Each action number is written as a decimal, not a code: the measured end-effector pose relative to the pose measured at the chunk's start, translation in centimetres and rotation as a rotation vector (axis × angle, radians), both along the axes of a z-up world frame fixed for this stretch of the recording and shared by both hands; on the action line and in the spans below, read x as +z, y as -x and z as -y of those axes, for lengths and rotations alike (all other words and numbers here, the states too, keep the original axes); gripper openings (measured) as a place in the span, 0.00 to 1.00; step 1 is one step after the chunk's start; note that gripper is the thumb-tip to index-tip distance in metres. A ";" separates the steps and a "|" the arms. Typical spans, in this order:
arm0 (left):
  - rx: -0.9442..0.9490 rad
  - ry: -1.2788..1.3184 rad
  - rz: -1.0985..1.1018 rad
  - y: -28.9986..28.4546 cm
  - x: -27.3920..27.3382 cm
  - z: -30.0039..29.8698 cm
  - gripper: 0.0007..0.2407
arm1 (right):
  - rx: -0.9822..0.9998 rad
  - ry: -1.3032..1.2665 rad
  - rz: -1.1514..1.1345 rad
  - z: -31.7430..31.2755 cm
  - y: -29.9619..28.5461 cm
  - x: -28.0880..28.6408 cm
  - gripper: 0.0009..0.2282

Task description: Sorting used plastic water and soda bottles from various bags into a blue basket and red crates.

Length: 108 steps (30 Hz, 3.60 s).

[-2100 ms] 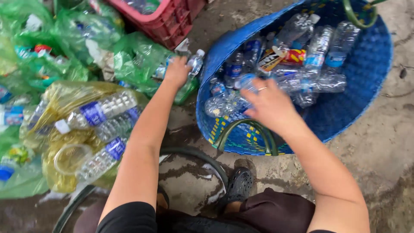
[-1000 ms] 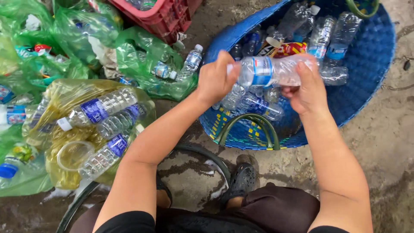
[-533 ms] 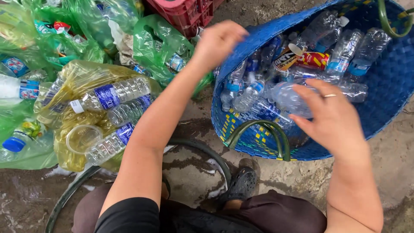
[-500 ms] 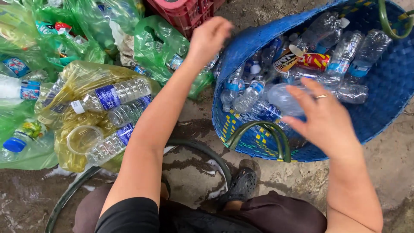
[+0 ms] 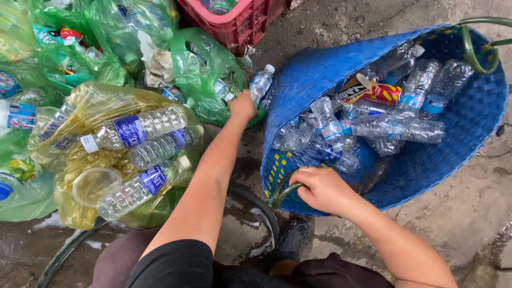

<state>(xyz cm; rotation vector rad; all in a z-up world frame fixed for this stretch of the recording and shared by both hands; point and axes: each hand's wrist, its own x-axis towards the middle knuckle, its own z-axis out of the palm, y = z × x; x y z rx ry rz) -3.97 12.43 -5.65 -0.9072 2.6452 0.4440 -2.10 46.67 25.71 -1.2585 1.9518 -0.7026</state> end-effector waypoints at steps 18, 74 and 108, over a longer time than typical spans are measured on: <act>-1.082 0.169 -0.921 -4.6 40.8 -11.6 0.26 | -0.772 0.455 1.351 -2.7 12.7 -7.9 0.35; -0.678 0.578 0.169 -2.6 0.1 9.0 0.15 | -0.765 -0.470 0.343 1.1 11.5 -32.6 0.48; 0.347 -1.462 -0.129 8.9 17.8 -21.5 0.28 | -0.736 0.758 0.268 -10.9 10.9 5.2 0.24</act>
